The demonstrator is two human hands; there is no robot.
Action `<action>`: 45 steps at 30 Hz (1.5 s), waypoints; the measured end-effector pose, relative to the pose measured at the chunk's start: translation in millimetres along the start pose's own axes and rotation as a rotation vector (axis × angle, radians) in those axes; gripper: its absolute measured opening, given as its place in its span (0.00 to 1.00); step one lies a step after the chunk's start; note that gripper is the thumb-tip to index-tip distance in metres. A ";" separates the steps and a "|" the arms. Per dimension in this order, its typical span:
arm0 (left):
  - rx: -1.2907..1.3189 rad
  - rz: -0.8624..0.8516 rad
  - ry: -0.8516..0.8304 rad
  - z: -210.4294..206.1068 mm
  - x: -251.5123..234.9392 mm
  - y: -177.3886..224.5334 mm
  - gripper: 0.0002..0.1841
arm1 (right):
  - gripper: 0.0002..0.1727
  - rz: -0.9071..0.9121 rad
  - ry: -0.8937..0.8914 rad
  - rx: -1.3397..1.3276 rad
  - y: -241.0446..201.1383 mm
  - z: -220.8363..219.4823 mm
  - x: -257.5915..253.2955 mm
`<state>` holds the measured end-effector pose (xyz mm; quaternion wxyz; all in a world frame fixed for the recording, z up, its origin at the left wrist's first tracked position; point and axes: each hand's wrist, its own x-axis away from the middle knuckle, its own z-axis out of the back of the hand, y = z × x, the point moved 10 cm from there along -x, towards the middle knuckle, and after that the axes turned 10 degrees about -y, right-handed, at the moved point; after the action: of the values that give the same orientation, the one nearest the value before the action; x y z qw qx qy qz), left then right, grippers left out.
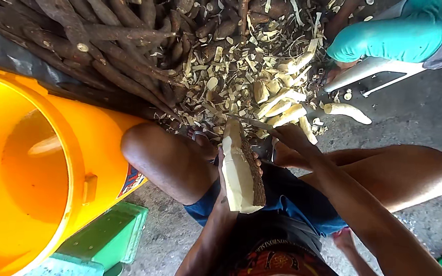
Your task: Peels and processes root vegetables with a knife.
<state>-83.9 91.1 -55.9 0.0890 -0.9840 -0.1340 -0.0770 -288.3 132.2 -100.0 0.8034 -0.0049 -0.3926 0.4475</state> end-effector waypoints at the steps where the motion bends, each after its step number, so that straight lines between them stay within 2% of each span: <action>1: -0.006 -0.007 -0.028 11.2 -1.7 -1.0 0.56 | 0.34 -0.032 0.031 0.054 3.6 2.6 0.8; 4: -0.044 -0.004 -0.162 31.7 -2.7 -4.5 0.57 | 0.36 -0.137 0.137 0.190 23.1 10.8 2.4; 6: -0.044 -0.023 -0.168 22.1 1.5 -3.7 0.57 | 0.37 -0.149 0.158 0.198 23.1 11.6 4.4; 8: -0.044 -0.043 -0.179 10.1 -0.3 -1.7 0.57 | 0.36 -0.126 0.099 0.094 16.3 10.2 4.4; 11: 0.017 0.002 0.025 -22.2 4.6 -1.6 0.58 | 0.34 0.014 -0.017 -0.154 -2.0 -3.9 3.6; 13: 0.011 -0.006 -0.047 -21.6 2.1 0.5 0.56 | 0.35 0.021 -0.028 -0.145 -3.3 -6.4 1.5; 15: 0.026 -0.009 -0.171 -13.0 -2.5 -0.2 0.54 | 0.36 -0.053 -0.019 -0.017 2.8 -1.7 0.5; 16: 0.036 -0.012 -0.170 -11.7 -3.0 -1.6 0.53 | 0.37 -0.099 -0.024 0.042 9.3 -2.1 -1.2; 18: 0.049 -0.012 -0.139 -14.2 -2.5 -4.4 0.51 | 0.39 -0.131 0.013 0.114 19.3 -2.5 -3.2; 22: -0.035 -0.078 0.062 -12.4 -2.6 -1.7 0.49 | 0.37 -0.156 0.126 0.183 22.8 7.3 1.3; 25: 0.042 -0.059 -0.007 -12.9 -2.0 -3.7 0.49 | 0.37 -0.207 0.118 0.216 22.9 12.3 2.3; 29: 0.033 -0.014 -0.051 -19.6 0.0 -5.2 0.52 | 0.38 -0.160 0.201 0.236 24.8 14.7 0.7; 31: 0.044 -0.025 -0.112 -12.7 -0.2 -5.5 0.51 | 0.38 -0.243 0.231 0.198 30.0 27.9 4.9; 34: 0.026 -0.063 -0.002 -17.4 10.3 -13.1 0.50 | 0.41 -0.481 0.369 0.025 60.8 56.3 21.6; 36: 0.065 -0.061 0.046 -18.6 16.6 -20.2 0.50 | 0.42 -0.439 0.420 -0.071 56.8 64.6 19.2; 39: 0.082 0.001 0.089 -12.2 15.2 -28.0 0.52 | 0.39 -0.140 0.238 -0.146 12.8 42.1 6.5; 41: 0.071 0.029 0.103 -15.5 16.1 -28.1 0.54 | 0.38 -0.017 0.147 -0.026 -12.9 20.1 -0.7; 43: 0.046 0.033 0.120 -22.5 19.1 -29.8 0.54 | 0.39 -0.096 0.076 0.078 -4.3 7.0 -6.2; 45: 0.030 0.047 0.096 -18.7 17.1 -29.0 0.54 | 0.41 -0.187 0.085 0.156 10.5 8.9 -7.9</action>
<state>-78.1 119.1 -30.2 0.1116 -0.9806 -0.1076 -0.1200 -303.8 129.7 -102.6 0.8555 0.0753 -0.3211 0.3991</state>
